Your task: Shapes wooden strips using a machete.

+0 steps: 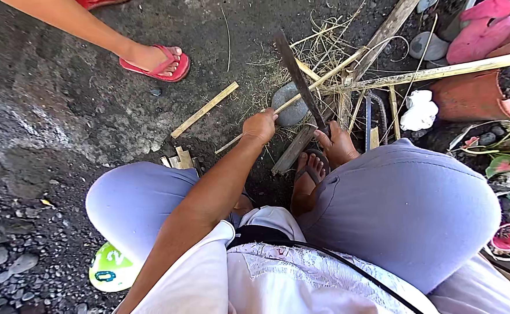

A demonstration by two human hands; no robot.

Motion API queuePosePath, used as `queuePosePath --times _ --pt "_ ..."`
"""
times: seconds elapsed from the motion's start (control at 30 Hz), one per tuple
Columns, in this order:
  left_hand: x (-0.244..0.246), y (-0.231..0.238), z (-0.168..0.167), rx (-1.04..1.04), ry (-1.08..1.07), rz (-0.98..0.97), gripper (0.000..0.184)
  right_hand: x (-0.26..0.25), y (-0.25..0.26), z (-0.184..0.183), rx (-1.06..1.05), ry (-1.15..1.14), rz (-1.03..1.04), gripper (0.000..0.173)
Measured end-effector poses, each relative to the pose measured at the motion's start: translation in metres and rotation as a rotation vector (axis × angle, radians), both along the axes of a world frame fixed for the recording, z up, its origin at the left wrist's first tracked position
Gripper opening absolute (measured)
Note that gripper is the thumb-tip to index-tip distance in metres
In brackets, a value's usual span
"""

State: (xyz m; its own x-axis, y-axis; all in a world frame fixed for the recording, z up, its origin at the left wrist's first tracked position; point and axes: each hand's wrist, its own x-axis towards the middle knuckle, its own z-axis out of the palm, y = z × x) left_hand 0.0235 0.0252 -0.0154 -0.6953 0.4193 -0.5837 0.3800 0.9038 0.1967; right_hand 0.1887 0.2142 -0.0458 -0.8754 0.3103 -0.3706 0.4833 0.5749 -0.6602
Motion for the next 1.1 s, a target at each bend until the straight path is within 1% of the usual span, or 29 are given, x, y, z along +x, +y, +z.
queuePosePath --times 0.07,0.13,0.17,0.2,0.27,0.33,0.4,0.53,0.6,0.7,0.77,0.83,0.93,1.0,1.03,1.1 --pt "0.0 0.0 -0.001 -0.005 -0.003 0.003 0.045 0.004 -0.007 0.005 0.087 0.128 -0.024 0.057" --pt "0.001 0.0 -0.001 -0.008 -0.006 0.0 0.045 0.007 -0.011 0.011 0.134 0.207 -0.059 0.056" --pt "0.0 0.0 -0.001 -0.008 -0.005 -0.001 0.045 0.008 -0.012 0.013 0.15 0.189 -0.065 0.056" --pt "0.0 0.0 -0.001 -0.009 -0.004 -0.002 0.045 0.008 -0.012 0.015 0.156 0.109 -0.062 0.055" --pt "0.0 0.0 0.001 -0.01 -0.01 -0.004 0.045 0.004 -0.013 0.022 0.166 -0.152 -0.043 0.053" --pt "-0.001 0.001 0.0 -0.006 -0.015 -0.004 0.044 -0.001 -0.009 0.023 0.183 -0.272 -0.007 0.054" --pt "0.0 0.001 0.0 -0.007 -0.018 -0.003 0.044 0.0 -0.009 0.017 0.188 -0.283 -0.004 0.054" --pt "-0.003 -0.001 0.001 0.009 -0.052 -0.013 0.046 0.004 -0.01 0.005 0.162 -0.234 -0.015 0.058" --pt "-0.01 -0.005 -0.002 0.084 -0.103 -0.031 0.046 0.003 -0.009 0.003 0.15 -0.216 -0.019 0.057" --pt "-0.021 -0.008 -0.007 0.244 -0.281 -0.009 0.048 -0.002 -0.008 0.006 0.172 -0.175 -0.014 0.056" --pt "-0.023 -0.008 -0.006 0.264 -0.393 0.073 0.049 -0.001 -0.009 0.006 0.21 -0.128 -0.006 0.059" --pt "-0.024 -0.008 -0.006 0.229 -0.445 0.172 0.051 0.003 -0.012 0.009 0.261 -0.11 -0.028 0.06" --pt "-0.031 -0.008 -0.01 0.205 -0.376 0.167 0.052 0.013 -0.017 0.012 0.328 -0.056 -0.092 0.057" --pt "-0.031 -0.009 -0.013 0.209 -0.301 0.134 0.054 0.015 -0.016 0.005 0.397 -0.029 -0.08 0.057" --pt "-0.03 -0.008 -0.014 0.2 -0.279 0.114 0.055 0.014 -0.014 0.006 0.411 -0.055 -0.052 0.057" --pt "-0.028 -0.006 -0.013 0.183 -0.256 0.077 0.059 0.003 -0.014 0.023 0.361 -0.203 0.009 0.057"
